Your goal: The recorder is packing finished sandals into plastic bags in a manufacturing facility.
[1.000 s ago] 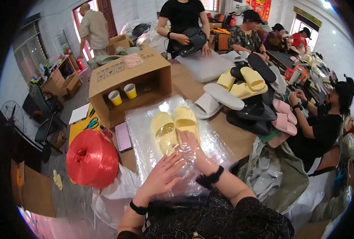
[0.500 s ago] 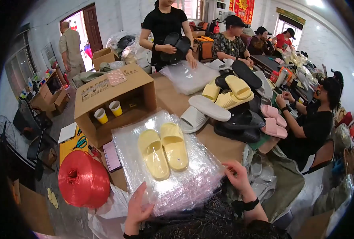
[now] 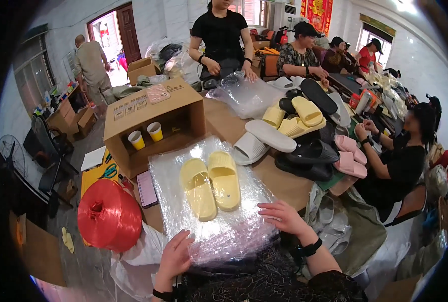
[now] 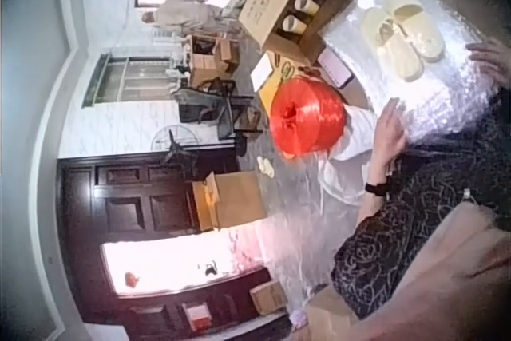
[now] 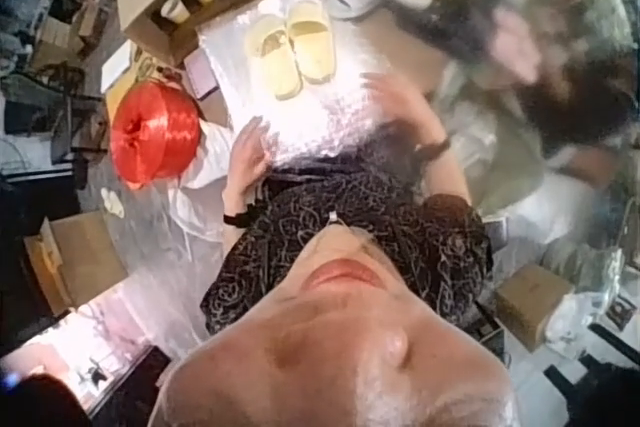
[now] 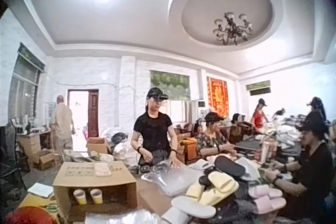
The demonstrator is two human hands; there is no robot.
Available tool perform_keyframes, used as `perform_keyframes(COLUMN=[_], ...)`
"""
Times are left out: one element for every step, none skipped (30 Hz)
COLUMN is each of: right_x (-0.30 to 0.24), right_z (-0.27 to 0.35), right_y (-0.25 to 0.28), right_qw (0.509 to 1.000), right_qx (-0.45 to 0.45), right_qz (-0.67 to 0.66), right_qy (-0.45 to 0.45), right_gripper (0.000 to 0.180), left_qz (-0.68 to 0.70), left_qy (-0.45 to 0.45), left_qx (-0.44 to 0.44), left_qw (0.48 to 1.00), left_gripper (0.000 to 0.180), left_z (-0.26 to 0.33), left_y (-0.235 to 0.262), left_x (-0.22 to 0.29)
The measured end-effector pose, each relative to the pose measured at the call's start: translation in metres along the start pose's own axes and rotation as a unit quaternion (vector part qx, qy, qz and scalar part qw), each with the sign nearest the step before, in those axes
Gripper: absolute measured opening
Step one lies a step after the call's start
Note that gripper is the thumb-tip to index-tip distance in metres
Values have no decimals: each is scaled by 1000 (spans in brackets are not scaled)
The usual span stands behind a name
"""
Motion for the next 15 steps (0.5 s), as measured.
perform_keyframes(right_x=[3,8,10,11,15,20,30,37,50,59,56,50,50,49,51], right_z=[-1,0,1,-3,-8,-13,-16,-18,-19,-17,-16,-20,-22,-26,-26], right_y=[3,4,5,5,9,11,10,7,9,6,9,10,11,6,2], right_qw=[1000,1000,999,999,999,996,993,992,984,972,959,944,953,952,942], right_qx=[0,-9,-19,-21,2,23,41,30,60,86,99,111,114,107,122], right_qz=[2,-6,-15,-17,-52,-89,-111,-118,-151,-185,-226,-272,-236,-241,-253], right_qy=[0,13,24,24,3,-19,-24,-30,-71,-115,-139,-151,-154,-153,-185], right_gripper=[22,21,19,19,17,16,16,16,17,18,17,16,15,15,14], left_qz=[-39,-38,-54,-72,-71,-61,-50,-64,-79,-50,-23,-17,1,18,14], left_qy=[-52,-51,-53,-53,-48,-44,-35,-34,-31,-14,15,15,27,38,44], left_qx=[7,8,-5,-19,-21,-7,7,22,36,82,142,172,187,203,204], left_qw=[998,998,997,996,996,997,998,997,996,995,989,985,982,978,978], left_gripper=[58,58,53,49,49,44,40,36,32,25,19,19,20,21,21], left_z=[-1,-1,-1,0,2,3,6,6,1,2,-4,-10,-14,-17,-19], left_y=[0,-1,-3,-3,-3,-2,-2,1,4,4,9,23,26,28,30], left_x=[4,3,2,0,-4,-9,-14,-14,-17,-27,-29,-18,-20,-21,-16])
Point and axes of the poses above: each hand's wrist, its own z-axis away from the middle knuckle, its own y-axis out of the back of the hand, x = y × z, the point moved 7 cm from there along -z, towards the middle knuckle, and after that the axes turned 5 degrees about -z, right-handed, at the moved point
